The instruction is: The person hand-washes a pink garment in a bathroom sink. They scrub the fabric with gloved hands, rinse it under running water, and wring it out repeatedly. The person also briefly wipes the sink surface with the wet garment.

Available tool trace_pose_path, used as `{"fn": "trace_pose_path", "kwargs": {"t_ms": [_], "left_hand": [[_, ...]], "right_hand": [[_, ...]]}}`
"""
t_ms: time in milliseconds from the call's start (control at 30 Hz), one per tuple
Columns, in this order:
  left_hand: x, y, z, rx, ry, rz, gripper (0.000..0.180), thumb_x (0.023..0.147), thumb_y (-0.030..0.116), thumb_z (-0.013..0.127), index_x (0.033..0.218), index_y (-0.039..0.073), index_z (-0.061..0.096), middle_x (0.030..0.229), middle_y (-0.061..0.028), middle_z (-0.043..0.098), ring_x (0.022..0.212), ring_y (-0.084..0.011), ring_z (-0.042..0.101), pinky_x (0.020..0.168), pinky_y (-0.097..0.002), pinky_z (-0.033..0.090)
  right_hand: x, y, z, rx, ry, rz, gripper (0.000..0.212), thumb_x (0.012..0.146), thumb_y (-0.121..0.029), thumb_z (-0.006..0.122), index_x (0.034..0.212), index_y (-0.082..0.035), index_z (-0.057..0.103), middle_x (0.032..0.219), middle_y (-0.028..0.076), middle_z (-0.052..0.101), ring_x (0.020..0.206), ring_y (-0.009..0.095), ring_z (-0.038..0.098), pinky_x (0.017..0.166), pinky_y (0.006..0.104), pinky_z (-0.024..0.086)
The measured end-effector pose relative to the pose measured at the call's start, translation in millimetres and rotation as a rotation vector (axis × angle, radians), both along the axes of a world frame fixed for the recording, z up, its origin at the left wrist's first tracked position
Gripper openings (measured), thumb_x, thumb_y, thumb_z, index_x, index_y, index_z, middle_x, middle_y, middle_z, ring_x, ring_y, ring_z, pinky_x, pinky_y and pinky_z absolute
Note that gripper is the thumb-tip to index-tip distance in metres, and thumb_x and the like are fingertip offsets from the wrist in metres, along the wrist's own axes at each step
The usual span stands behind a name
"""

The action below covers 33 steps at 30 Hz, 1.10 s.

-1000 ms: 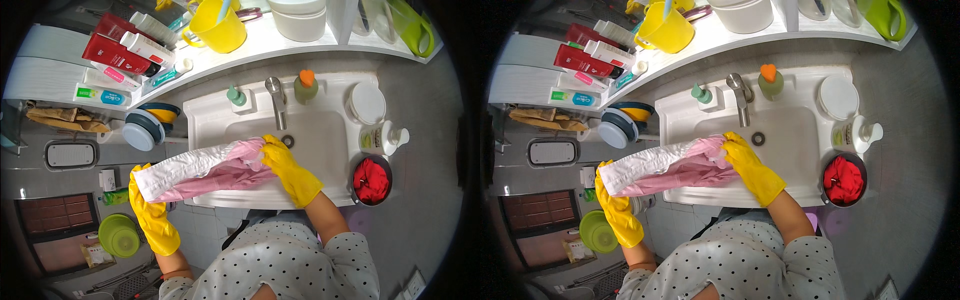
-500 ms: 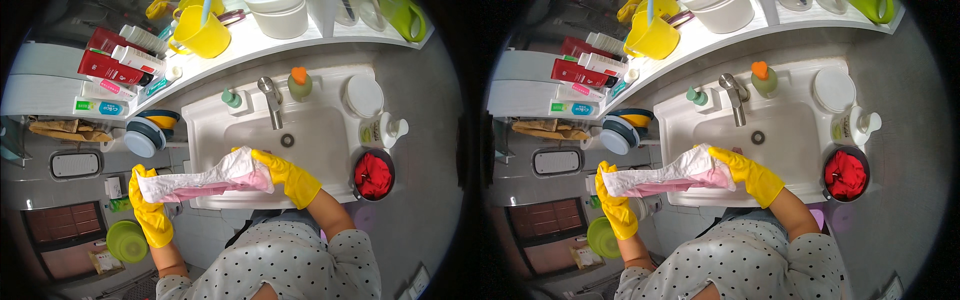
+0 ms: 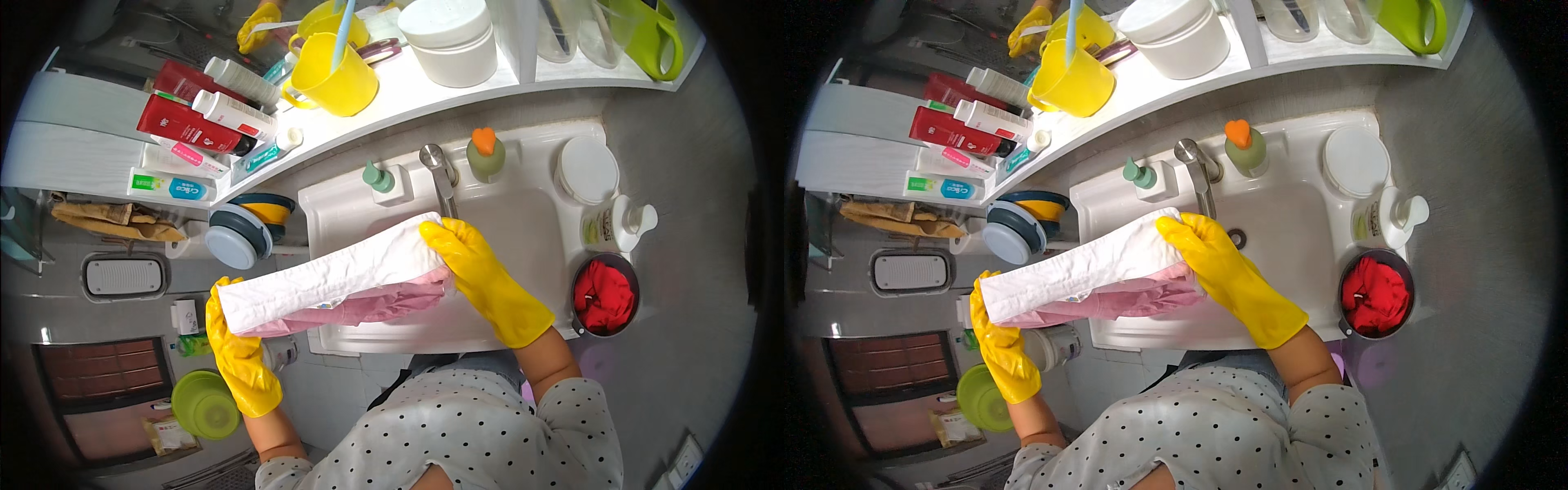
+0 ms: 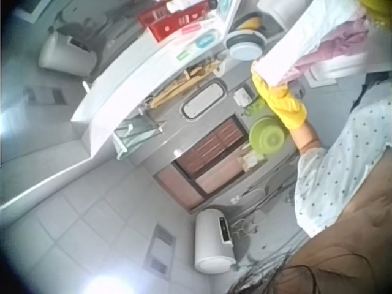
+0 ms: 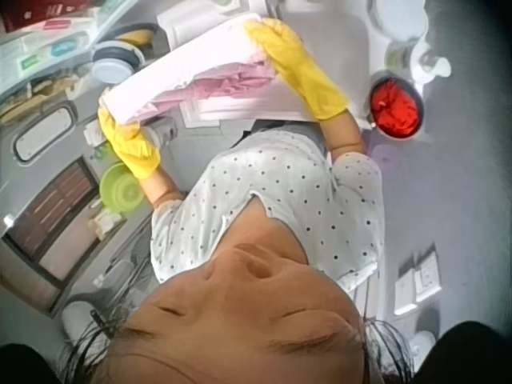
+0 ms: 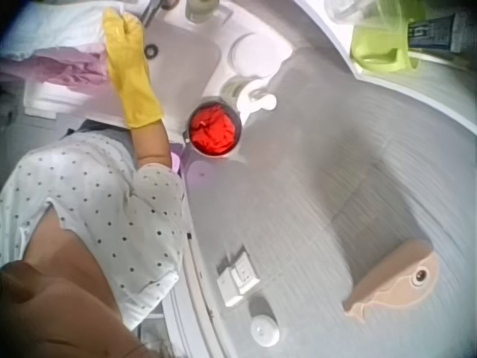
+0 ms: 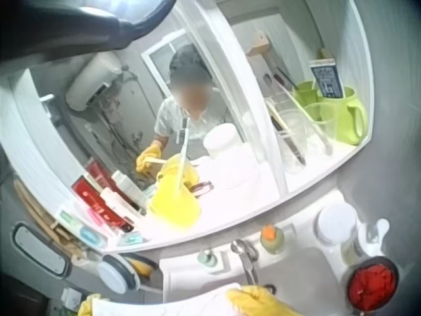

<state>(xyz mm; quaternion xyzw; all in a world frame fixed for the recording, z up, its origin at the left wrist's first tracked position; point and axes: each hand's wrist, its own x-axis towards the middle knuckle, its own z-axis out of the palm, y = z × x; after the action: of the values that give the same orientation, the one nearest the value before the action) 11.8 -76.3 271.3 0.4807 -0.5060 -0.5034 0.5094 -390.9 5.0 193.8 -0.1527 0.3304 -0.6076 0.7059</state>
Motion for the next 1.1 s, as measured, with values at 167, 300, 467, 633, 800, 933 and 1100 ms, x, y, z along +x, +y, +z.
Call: {"fn": "trace_pose_path", "kwargs": {"t_ms": [167,300,467,633,800,933,1100], "left_hand": [[-4,6,-1,-0.040,-0.137,0.036,0.048,0.102,0.029,0.052,0.142,0.003,0.046,0.138,-0.0189,0.055,0.127,-0.0291,0.055,0.108,-0.0436,0.044],[-13,12,-1,-0.033,-0.166,0.073,0.045,0.103,0.031,0.053,0.137,0.002,0.050,0.133,-0.0177,0.059,0.120,-0.0272,0.059,0.104,-0.0422,0.048],[-23,20,-4,-0.020,-0.099,0.155,0.046,0.102,0.038,0.055,0.130,0.002,0.057,0.118,-0.0146,0.067,0.108,-0.0241,0.064,0.096,-0.0401,0.053],[-12,17,0,0.359,-0.169,-0.307,0.068,0.094,0.055,0.062,0.135,0.001,0.056,0.096,-0.0011,0.062,0.075,-0.0067,0.053,0.068,-0.0185,0.042],[-35,28,-18,0.667,-0.723,-0.808,0.069,0.086,0.041,0.075,0.142,0.008,0.051,0.126,-0.0074,0.061,0.115,-0.0176,0.056,0.100,-0.0303,0.042],[-18,48,-75,0.495,-0.290,-0.933,0.077,0.080,0.036,0.081,0.144,0.007,0.048,0.130,-0.0079,0.060,0.123,-0.0190,0.052,0.108,-0.0339,0.036],[47,92,-198,0.706,0.034,-0.214,0.060,0.085,0.024,0.078,0.136,0.006,0.053,0.120,-0.0091,0.064,0.105,-0.0201,0.063,0.089,-0.0328,0.051]], "right_hand": [[-2,-2,7,-0.050,-0.045,0.031,0.024,0.102,-0.025,0.055,0.106,-0.003,0.062,0.086,-0.007,0.050,0.074,0.004,0.054,0.072,0.0268,0.059],[-2,-4,-7,-0.046,0.014,0.041,0.023,0.102,-0.025,0.056,0.108,-0.003,0.063,0.093,-0.005,0.057,0.078,0.005,0.059,0.071,0.0252,0.055],[5,-7,5,0.023,0.075,0.022,0.027,0.103,-0.027,0.055,0.110,-0.003,0.063,0.093,-0.004,0.062,0.073,0.006,0.064,0.068,0.0207,0.052],[10,-20,-6,-0.044,0.137,0.000,0.028,0.103,-0.029,0.055,0.109,-0.003,0.064,0.089,-0.004,0.064,0.073,0.003,0.059,0.066,0.0184,0.047],[26,-28,13,-0.115,0.363,0.199,0.029,0.103,-0.031,0.055,0.106,-0.004,0.065,0.085,-0.003,0.063,0.072,0.005,0.054,0.065,0.0233,0.046],[44,-46,3,-0.210,0.848,0.154,0.032,0.102,-0.032,0.054,0.103,-0.001,0.064,0.083,0.005,0.062,0.071,0.016,0.054,0.068,0.0287,0.046],[86,-90,-19,-0.211,1.223,0.191,0.030,0.099,-0.030,0.056,0.106,-0.002,0.066,0.093,0.018,0.066,0.085,0.034,0.061,0.079,0.0371,0.050]]}}
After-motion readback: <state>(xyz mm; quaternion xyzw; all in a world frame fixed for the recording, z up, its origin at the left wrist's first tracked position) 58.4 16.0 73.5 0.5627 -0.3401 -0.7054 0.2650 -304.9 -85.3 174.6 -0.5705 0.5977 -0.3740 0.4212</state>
